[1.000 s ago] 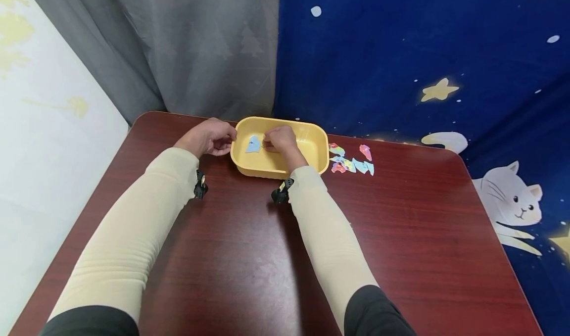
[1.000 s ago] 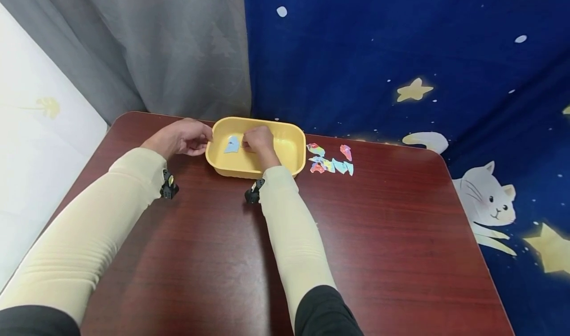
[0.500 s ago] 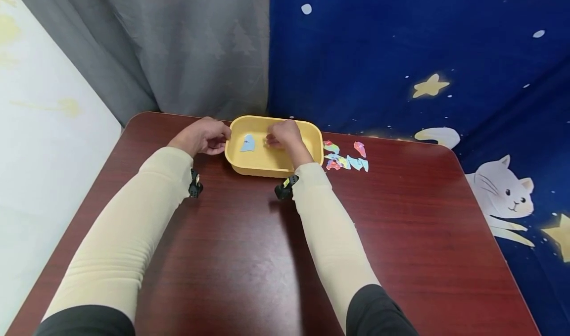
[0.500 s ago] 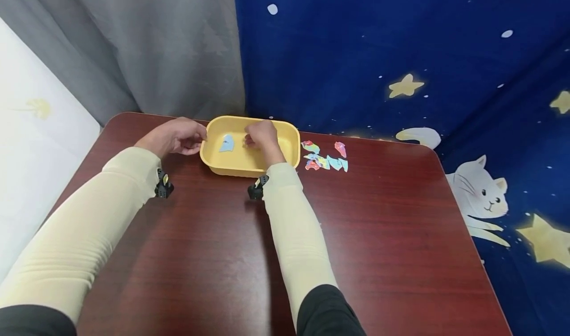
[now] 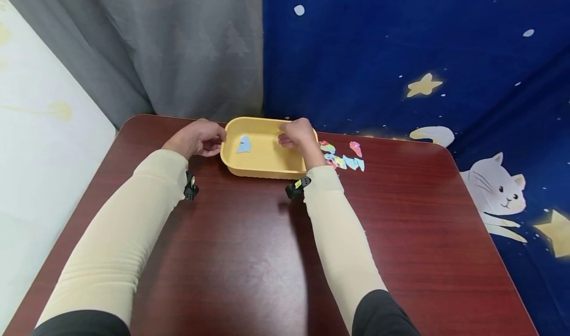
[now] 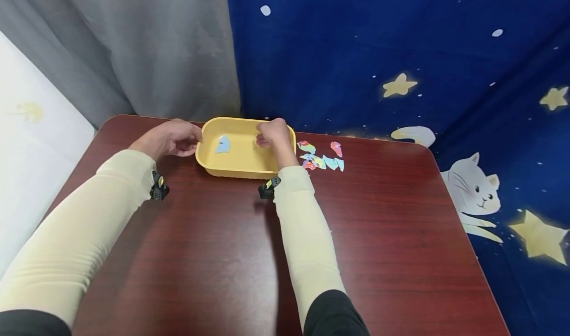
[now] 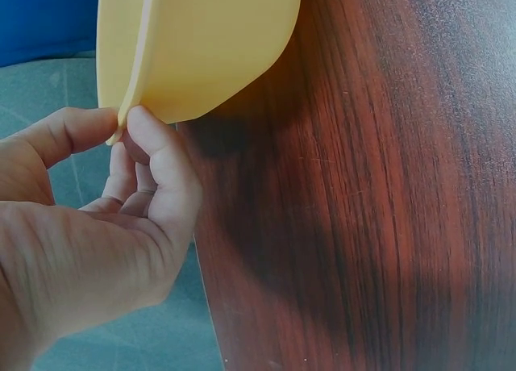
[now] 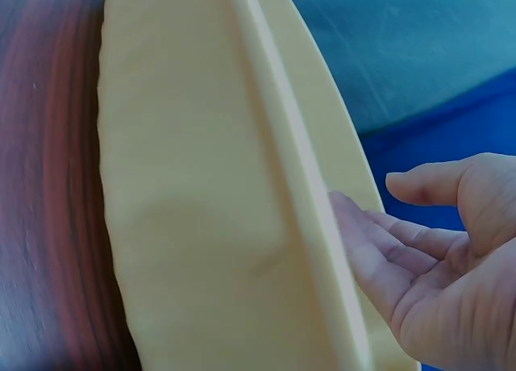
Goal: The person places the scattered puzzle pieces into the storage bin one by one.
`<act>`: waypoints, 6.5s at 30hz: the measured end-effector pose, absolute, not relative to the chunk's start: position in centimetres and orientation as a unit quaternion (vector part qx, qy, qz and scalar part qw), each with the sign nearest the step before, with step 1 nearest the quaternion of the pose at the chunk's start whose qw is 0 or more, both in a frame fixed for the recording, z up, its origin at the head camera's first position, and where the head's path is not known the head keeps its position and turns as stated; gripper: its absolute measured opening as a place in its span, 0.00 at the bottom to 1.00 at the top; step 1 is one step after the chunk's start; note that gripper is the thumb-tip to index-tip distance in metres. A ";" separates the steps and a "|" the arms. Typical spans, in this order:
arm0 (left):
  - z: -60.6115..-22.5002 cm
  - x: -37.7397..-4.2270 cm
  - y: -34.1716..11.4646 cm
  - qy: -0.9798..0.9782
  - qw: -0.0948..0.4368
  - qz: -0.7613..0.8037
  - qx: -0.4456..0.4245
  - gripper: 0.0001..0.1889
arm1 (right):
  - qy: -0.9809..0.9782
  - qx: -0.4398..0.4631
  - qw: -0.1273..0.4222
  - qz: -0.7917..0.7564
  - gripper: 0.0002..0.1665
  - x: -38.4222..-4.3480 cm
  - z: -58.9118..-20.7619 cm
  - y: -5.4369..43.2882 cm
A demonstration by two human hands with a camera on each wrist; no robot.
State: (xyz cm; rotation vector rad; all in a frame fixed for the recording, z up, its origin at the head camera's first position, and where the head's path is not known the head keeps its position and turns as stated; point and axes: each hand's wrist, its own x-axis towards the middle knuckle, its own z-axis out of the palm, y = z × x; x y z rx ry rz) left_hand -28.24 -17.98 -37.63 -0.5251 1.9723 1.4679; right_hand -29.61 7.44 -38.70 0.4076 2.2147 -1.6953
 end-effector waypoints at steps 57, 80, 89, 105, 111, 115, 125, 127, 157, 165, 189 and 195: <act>-37.5 -27.9 -18.1 0.745 0.308 0.559 -0.196 0.07 | 0.836 0.224 0.071 -0.497 0.10 -29.5 -39.9 19.2; -37.5 -27.9 -17.8 0.750 0.302 0.554 -0.197 0.08 | 0.941 0.139 0.078 -0.298 0.03 -30.4 -42.3 19.1; -37.3 -27.9 -17.8 0.752 0.302 0.552 -0.197 0.07 | 0.923 0.161 0.081 -0.341 0.16 -30.5 -42.4 18.7; -37.5 -27.9 -17.9 0.752 0.301 0.551 -0.201 0.06 | 0.869 0.170 0.120 -0.448 0.34 -30.6 -41.8 19.8; -37.4 -27.8 -18.0 0.751 0.305 0.553 -0.191 0.07 | 0.844 0.163 0.139 -0.491 0.34 -30.3 -41.0 20.4; -37.4 -27.8 -18.0 0.749 0.307 0.556 -0.189 0.08 | 0.825 0.170 0.148 -0.517 0.33 -30.1 -40.7 20.8; -37.6 -27.9 -18.0 0.755 0.302 0.551 -0.190 0.06 | 0.788 0.176 0.158 -0.568 0.28 -29.8 -40.2 21.8; -37.6 -27.9 -18.0 0.754 0.303 0.551 -0.189 0.06 | 0.781 0.177 0.157 -0.578 0.27 -29.8 -40.1 22.0; -37.6 -28.0 -18.1 0.750 0.303 0.553 -0.199 0.07 | 0.631 0.131 0.175 -0.744 0.25 -28.9 -40.3 22.7; -37.6 -28.1 -18.1 0.751 0.304 0.553 -0.194 0.09 | 0.649 0.139 0.178 -0.726 0.19 -28.9 -39.6 21.9; -37.5 -28.1 -18.2 0.751 0.310 0.551 -0.192 0.12 | 0.686 0.128 0.200 -0.688 0.17 -30.0 -37.7 15.9; -37.6 -28.3 -18.2 0.747 0.310 0.555 -0.195 0.11 | 0.717 0.125 0.187 -0.660 0.16 -30.1 -37.4 14.8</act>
